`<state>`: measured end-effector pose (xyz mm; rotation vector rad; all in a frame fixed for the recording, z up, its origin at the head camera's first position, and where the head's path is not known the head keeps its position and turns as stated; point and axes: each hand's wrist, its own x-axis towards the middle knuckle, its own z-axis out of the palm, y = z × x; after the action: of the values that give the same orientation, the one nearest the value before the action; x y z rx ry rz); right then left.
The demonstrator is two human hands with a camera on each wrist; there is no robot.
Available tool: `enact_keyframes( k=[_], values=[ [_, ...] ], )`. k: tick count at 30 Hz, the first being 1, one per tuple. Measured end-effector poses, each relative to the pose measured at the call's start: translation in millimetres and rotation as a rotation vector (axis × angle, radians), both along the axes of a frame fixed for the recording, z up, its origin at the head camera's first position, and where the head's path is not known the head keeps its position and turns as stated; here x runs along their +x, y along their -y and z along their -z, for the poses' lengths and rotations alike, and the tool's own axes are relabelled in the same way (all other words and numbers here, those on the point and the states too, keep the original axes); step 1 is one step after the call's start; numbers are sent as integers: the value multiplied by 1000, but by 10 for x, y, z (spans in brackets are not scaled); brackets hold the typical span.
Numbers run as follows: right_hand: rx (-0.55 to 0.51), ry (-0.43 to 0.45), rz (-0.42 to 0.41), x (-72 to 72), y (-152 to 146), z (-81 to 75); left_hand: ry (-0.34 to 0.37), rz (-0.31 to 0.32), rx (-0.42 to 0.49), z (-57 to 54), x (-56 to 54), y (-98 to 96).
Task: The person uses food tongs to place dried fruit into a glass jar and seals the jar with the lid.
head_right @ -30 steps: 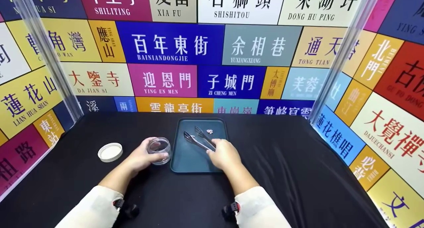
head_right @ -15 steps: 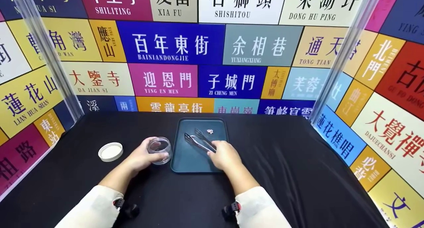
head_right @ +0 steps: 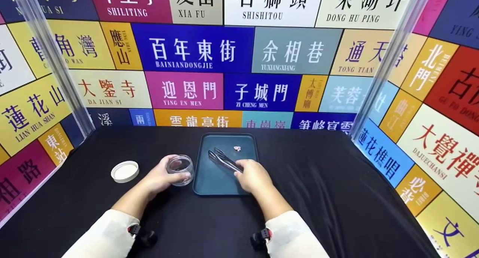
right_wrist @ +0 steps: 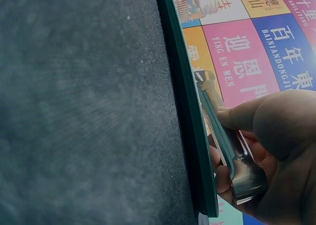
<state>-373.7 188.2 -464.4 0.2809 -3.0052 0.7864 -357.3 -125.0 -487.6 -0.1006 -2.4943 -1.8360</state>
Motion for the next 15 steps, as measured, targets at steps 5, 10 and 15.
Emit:
enact_keyframes(
  k=[5,10,15],
  values=[
    [8,-15,-14,1,-2,1,3,-2,2,1,-6,2],
    [19,-43,-29,12,8,-3,1,-4,-2,-1,-1,4],
    [18,-32,-3,32,30,-19,10,-6,-18,-12,13,6]
  ],
)
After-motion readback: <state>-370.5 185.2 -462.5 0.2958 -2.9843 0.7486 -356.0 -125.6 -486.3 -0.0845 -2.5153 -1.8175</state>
